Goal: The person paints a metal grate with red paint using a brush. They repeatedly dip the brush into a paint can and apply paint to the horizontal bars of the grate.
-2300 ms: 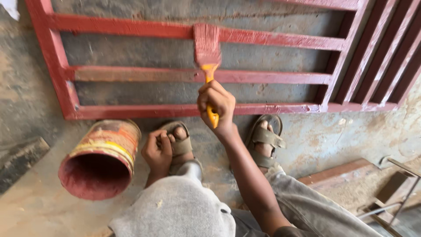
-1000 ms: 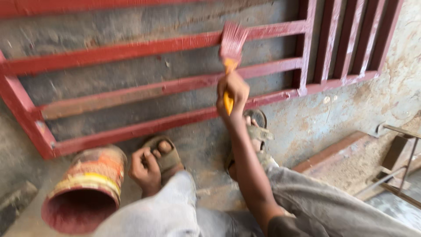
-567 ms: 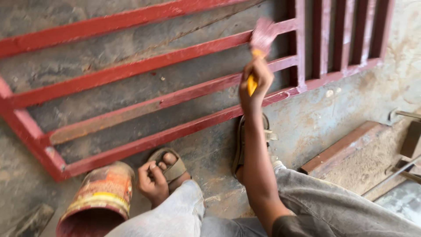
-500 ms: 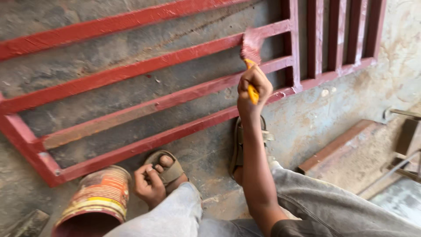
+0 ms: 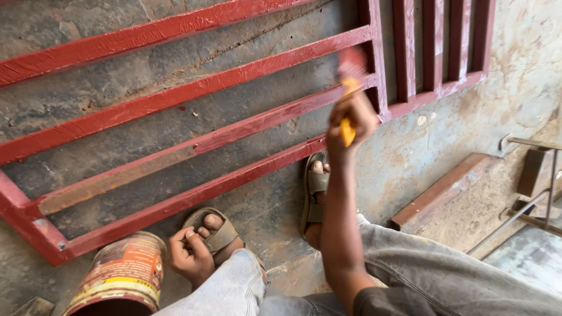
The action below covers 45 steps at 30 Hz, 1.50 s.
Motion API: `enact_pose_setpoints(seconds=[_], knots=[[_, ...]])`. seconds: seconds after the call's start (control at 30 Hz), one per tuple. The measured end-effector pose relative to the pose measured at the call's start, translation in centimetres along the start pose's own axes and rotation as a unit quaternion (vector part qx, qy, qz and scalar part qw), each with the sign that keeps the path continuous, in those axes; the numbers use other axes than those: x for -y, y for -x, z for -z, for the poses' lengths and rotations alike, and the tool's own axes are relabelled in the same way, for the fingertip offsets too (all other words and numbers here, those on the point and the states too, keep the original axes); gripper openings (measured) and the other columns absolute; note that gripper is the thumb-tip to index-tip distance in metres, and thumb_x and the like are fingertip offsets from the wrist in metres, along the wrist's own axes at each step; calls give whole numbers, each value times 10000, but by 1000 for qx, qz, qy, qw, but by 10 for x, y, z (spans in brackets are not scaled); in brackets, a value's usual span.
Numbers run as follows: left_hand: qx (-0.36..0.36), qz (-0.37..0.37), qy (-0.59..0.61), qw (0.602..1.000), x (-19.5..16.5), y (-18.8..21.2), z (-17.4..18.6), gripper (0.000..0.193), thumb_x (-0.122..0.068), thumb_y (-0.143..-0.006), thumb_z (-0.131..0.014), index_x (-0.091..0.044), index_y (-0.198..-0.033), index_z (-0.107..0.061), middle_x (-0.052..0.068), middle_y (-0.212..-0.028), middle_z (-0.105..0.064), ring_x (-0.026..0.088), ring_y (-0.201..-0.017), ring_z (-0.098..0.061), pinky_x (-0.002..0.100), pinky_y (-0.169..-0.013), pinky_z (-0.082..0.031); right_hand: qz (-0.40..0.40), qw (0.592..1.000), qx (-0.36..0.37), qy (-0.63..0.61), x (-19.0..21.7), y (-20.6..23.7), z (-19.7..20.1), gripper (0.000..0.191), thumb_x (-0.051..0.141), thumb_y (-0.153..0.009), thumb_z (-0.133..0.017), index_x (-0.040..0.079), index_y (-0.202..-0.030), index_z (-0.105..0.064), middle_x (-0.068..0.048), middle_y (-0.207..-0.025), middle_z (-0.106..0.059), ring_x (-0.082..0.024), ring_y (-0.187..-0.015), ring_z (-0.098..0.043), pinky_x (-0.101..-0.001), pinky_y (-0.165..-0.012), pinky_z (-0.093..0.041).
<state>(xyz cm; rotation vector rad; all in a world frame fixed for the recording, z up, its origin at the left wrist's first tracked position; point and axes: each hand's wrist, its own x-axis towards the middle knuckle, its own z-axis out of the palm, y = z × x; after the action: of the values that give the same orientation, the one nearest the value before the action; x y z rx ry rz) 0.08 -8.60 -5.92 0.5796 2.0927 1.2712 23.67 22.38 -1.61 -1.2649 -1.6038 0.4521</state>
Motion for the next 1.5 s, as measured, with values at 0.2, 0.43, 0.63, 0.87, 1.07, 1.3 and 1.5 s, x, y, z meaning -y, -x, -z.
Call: enact_pose_setpoints(seconds=[0.2, 0.43, 0.63, 0.87, 1.07, 1.3, 1.5], knots=[[1, 0, 11, 1000, -1, -3, -1, 81, 1, -1051, -558, 50, -1046, -623, 64, -822, -665, 97, -708, -644, 236, -653, -518, -24, 997, 74, -9, -15, -34, -3, 147, -110, -716, -411, 36, -701, -417, -43, -697, -478, -128, -614, -439, -242, -587, -336], [-4, -7, -33, 999, -2, -1, 0, 81, 5, -1041, -576, 56, -1034, -639, 68, -798, -666, 103, -680, -628, 245, -628, -504, -91, 982, 39, -160, 6, -20, 44, 249, -96, -892, -434, 42, -685, -440, -24, -661, -481, -68, -532, -409, -227, -475, -305], [-12, -29, -39, 999, -5, -7, -3, 77, 3, -1026, -587, 53, -1009, -643, 70, -773, -663, 107, -655, -628, 247, -602, -500, -131, 964, 205, -103, 12, -56, 47, 213, -90, -871, -501, 25, -733, -386, -38, -673, -430, -94, -566, -384, -247, -529, -266], [-18, -32, -38, 999, -13, -5, -5, 76, -27, -1034, -604, 28, -1010, -651, 63, -783, -685, 98, -689, -655, 255, -630, -528, -82, 962, 209, -158, 44, -62, 55, 216, -6, -847, -459, 25, -646, -383, -57, -644, -472, -79, -507, -420, -218, -480, -298], [-22, -12, -35, 999, -15, -8, -7, 83, -39, -1020, -611, 26, -994, -654, 65, -766, -684, 105, -658, -636, 262, -610, -514, -33, 930, 333, -152, 55, -35, 1, 89, -2, -672, -496, 7, -664, -408, -72, -660, -489, -167, -591, -492, -294, -564, -364], [-10, -9, -26, 1000, -15, -8, -7, 89, -50, -1027, -606, 23, -995, -647, 61, -771, -688, 93, -669, -653, 250, -612, -522, -31, 952, 275, -131, 83, -18, 1, 133, -73, -691, -509, 11, -644, -417, -67, -649, -519, -153, -572, -518, -272, -560, -405], [-16, -15, -21, 1000, -15, -10, -11, 85, -57, -1022, -619, 13, -987, -652, 64, -772, -698, 102, -683, -663, 251, -616, -524, -52, 922, 341, -176, 86, 3, -26, 126, -57, -676, -503, 21, -654, -407, -71, -653, -515, -177, -586, -531, -293, -574, -412]])
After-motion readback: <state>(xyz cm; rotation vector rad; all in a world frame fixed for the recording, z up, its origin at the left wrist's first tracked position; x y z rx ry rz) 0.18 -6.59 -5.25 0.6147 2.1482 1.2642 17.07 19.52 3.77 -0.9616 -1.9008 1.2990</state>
